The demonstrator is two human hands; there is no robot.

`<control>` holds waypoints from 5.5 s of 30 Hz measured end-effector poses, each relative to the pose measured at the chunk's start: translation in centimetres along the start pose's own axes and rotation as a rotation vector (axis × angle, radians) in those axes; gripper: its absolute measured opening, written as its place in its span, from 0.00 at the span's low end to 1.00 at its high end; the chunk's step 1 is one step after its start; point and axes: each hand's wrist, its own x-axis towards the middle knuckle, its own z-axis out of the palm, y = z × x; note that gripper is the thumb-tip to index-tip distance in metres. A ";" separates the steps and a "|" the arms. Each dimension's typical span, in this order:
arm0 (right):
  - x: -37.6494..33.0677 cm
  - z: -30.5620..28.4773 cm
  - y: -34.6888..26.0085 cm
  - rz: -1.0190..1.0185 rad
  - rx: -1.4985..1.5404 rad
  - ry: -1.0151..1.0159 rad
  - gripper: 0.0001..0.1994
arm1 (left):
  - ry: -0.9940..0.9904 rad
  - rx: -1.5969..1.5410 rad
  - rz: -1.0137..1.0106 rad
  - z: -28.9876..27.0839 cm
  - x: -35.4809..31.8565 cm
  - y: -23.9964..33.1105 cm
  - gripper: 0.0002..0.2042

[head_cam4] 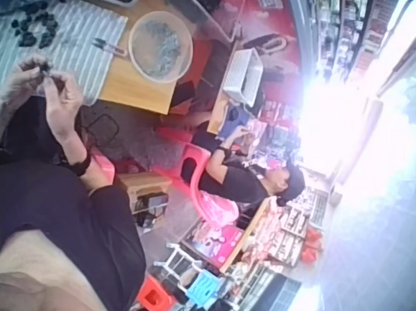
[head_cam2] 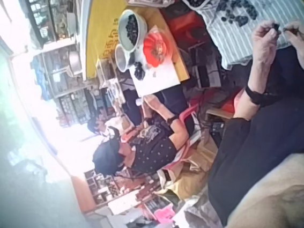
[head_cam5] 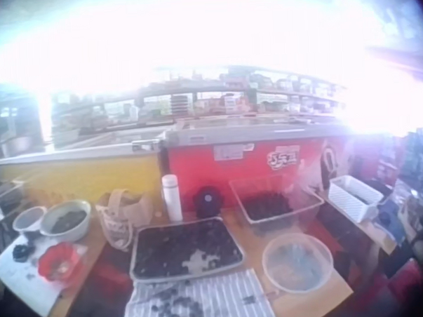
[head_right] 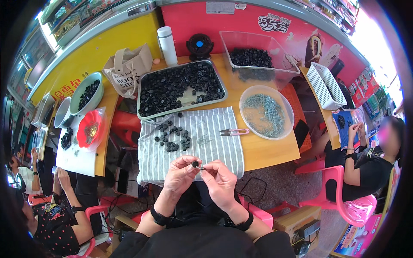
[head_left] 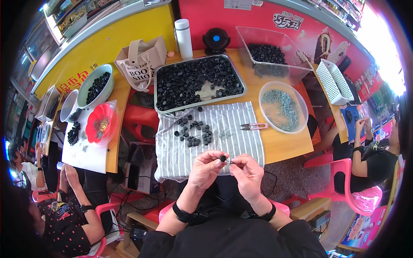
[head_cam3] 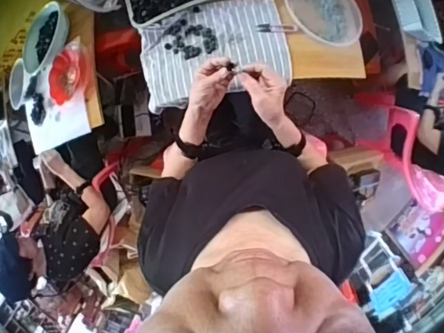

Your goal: Manually sorting and organizing small black plastic components into groups and containers.

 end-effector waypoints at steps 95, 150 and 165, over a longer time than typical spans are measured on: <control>1.7 -0.9 0.9 -0.136 -0.403 -0.183 0.12 | -0.082 0.061 0.075 0.3 -0.9 -0.2 0.08; 32.3 -7.3 -12.7 -0.448 -0.848 0.350 0.17 | 0.350 0.737 0.299 -1.6 -1.7 2.1 0.04; 7.8 3.2 5.0 -0.278 -1.108 -0.617 0.04 | 0.482 1.362 0.667 -2.3 -0.7 3.9 0.06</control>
